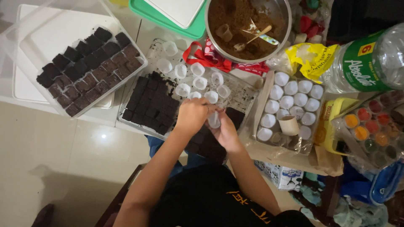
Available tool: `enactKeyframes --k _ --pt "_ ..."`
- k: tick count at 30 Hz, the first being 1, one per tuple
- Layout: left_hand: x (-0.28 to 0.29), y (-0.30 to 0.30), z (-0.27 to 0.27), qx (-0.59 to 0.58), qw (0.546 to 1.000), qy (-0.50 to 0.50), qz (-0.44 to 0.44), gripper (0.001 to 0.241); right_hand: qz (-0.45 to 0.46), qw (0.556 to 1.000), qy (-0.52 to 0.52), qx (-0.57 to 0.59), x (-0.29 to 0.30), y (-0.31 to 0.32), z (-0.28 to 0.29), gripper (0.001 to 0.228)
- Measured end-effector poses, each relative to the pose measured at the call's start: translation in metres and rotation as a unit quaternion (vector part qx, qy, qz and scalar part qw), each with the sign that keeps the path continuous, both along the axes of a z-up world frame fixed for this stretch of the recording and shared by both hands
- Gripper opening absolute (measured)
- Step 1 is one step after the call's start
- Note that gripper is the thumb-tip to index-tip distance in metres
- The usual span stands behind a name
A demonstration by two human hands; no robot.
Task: The recorder is packing cut brownies into small cups and a plastic container.
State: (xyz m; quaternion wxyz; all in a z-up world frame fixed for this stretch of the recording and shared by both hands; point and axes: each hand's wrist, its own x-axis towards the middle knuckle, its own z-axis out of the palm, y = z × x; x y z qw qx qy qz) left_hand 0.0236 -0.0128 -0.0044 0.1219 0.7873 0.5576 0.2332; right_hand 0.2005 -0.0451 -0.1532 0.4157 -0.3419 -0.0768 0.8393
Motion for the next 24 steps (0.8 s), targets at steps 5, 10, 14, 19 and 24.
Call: enactKeyframes --k 5,10,14,19,24 --pt "0.029 0.039 -0.016 -0.050 0.997 -0.025 0.057 0.014 -0.054 0.998 0.001 -0.027 0.041 -0.010 -0.015 0.053" --pt "0.071 0.098 -0.072 -0.188 0.961 -0.085 0.181 0.030 -0.096 0.994 0.020 -0.040 0.066 -0.043 -0.006 0.055" --pt "0.093 0.122 -0.109 -0.194 0.951 0.020 0.241 0.033 -0.115 0.989 0.003 -0.089 0.073 -0.066 0.017 0.056" --pt "0.090 0.131 -0.104 -0.198 0.950 0.071 0.233 0.035 -0.104 0.991 0.029 -0.080 0.073 -0.067 0.026 0.054" --pt "0.078 0.107 -0.048 -0.121 0.958 0.042 0.257 0.042 -0.097 0.991 0.042 -0.077 0.059 -0.040 0.051 0.059"
